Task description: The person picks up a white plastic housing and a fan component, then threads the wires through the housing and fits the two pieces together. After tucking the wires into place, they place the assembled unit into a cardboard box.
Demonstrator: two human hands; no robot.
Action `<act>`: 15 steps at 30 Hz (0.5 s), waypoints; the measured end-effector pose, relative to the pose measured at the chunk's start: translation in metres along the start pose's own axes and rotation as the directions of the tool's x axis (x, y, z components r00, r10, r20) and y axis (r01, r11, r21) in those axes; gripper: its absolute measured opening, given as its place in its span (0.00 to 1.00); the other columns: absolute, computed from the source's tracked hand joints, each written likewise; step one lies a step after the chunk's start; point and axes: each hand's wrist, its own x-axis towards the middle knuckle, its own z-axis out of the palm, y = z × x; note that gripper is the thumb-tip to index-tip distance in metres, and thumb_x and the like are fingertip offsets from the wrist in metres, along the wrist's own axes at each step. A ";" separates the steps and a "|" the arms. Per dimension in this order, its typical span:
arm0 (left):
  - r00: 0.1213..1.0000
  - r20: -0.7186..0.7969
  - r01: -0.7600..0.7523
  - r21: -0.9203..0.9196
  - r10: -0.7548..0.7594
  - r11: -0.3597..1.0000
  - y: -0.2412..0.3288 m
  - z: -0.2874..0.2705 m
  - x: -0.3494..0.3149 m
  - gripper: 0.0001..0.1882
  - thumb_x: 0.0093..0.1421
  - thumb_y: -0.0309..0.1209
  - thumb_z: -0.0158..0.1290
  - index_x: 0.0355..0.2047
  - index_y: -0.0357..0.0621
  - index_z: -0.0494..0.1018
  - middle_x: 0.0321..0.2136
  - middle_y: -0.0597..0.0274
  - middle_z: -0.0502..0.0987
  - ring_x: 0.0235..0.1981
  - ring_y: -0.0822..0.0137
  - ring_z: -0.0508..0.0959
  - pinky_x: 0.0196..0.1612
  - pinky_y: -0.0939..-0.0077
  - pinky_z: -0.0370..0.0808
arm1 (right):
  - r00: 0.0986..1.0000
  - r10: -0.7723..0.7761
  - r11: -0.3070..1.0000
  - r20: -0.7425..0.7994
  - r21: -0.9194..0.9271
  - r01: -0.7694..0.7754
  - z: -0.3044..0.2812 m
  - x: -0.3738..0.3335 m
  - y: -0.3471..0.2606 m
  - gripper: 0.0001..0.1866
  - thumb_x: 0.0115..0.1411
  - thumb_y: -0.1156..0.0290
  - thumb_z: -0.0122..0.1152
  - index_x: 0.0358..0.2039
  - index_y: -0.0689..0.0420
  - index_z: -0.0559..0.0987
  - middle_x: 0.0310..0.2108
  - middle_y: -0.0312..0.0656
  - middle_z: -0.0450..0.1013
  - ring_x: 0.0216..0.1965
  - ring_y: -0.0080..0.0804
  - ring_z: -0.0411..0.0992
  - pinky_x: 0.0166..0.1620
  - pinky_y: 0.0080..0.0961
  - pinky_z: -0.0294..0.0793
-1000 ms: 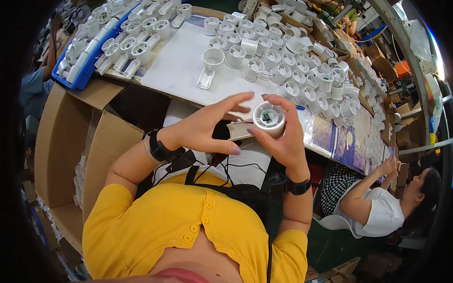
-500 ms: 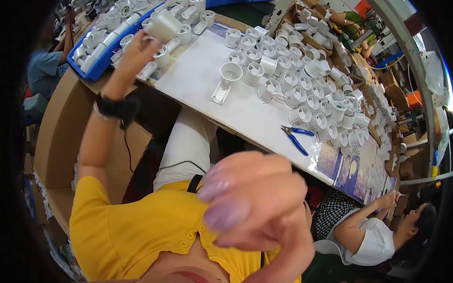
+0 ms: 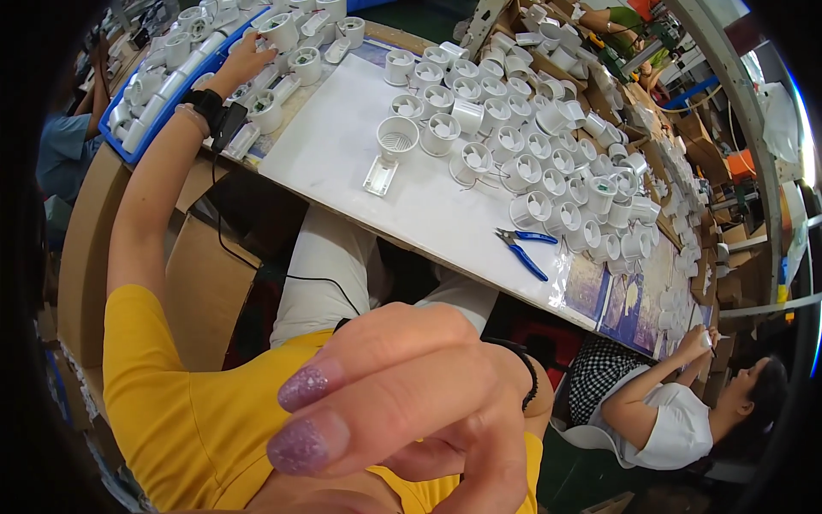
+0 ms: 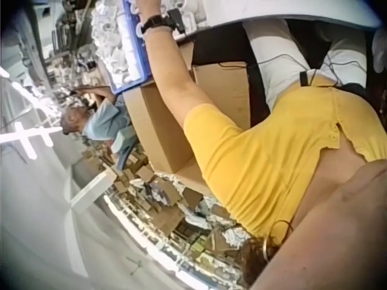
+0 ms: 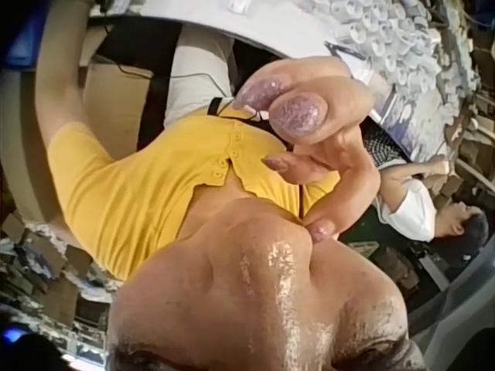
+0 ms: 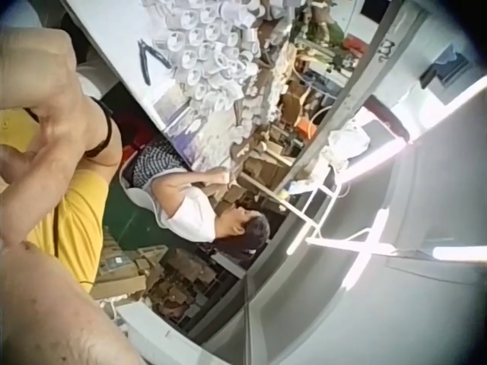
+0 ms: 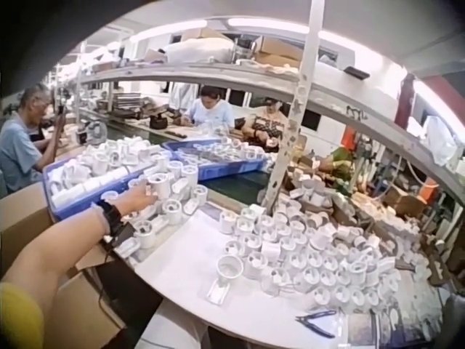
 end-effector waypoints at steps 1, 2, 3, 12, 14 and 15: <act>1.000 0.000 -0.009 0.041 0.009 0.999 0.000 0.002 0.003 0.35 0.56 0.44 0.55 0.57 0.32 0.60 0.46 0.38 0.74 0.47 0.47 0.76 0.49 0.64 0.72 | 1.000 0.013 1.000 -0.028 -0.010 -0.014 0.005 0.002 0.002 0.05 0.57 0.71 0.58 0.32 0.53 0.71 0.45 0.33 0.64 0.43 0.34 0.64 0.34 0.35 0.71; 1.000 0.002 -0.018 0.083 0.018 0.996 -0.002 0.005 0.006 0.35 0.56 0.44 0.54 0.57 0.32 0.60 0.46 0.36 0.74 0.47 0.46 0.76 0.49 0.63 0.72 | 0.998 0.027 0.999 -0.057 -0.019 -0.028 0.004 0.001 -0.003 0.05 0.57 0.71 0.58 0.31 0.53 0.71 0.44 0.33 0.64 0.42 0.33 0.64 0.33 0.35 0.71; 1.000 0.008 -0.023 0.079 0.023 0.997 -0.004 0.008 0.011 0.35 0.56 0.44 0.54 0.57 0.32 0.60 0.46 0.36 0.74 0.47 0.46 0.76 0.49 0.63 0.72 | 0.995 0.040 0.999 -0.087 -0.028 -0.042 0.012 0.001 0.002 0.04 0.58 0.71 0.57 0.30 0.54 0.71 0.43 0.33 0.65 0.41 0.33 0.64 0.32 0.35 0.71; 0.995 -0.018 -0.091 0.340 0.103 0.936 -0.004 0.013 0.007 0.39 0.54 0.46 0.56 0.58 0.33 0.59 0.47 0.37 0.74 0.48 0.45 0.76 0.52 0.62 0.72 | 0.923 0.156 0.980 -0.353 -0.061 -0.189 0.012 0.003 -0.020 0.11 0.60 0.72 0.52 0.20 0.59 0.71 0.35 0.31 0.67 0.35 0.32 0.65 0.26 0.33 0.71; 0.987 -0.050 -0.127 0.354 0.154 0.927 0.000 0.011 0.002 0.40 0.53 0.47 0.58 0.59 0.34 0.58 0.47 0.38 0.75 0.49 0.46 0.76 0.52 0.63 0.72 | 0.940 0.093 0.993 -0.330 -0.043 -0.113 0.008 0.001 -0.008 0.08 0.60 0.74 0.51 0.23 0.57 0.71 0.35 0.34 0.69 0.34 0.33 0.66 0.26 0.32 0.72; 0.986 -0.040 -0.136 0.351 0.160 0.927 0.002 0.010 0.000 0.40 0.53 0.47 0.58 0.59 0.34 0.58 0.47 0.38 0.75 0.49 0.46 0.76 0.52 0.63 0.72 | 0.953 0.030 0.999 -0.303 -0.018 -0.037 0.005 0.000 -0.003 0.05 0.60 0.76 0.51 0.26 0.56 0.71 0.34 0.37 0.70 0.33 0.35 0.68 0.26 0.30 0.73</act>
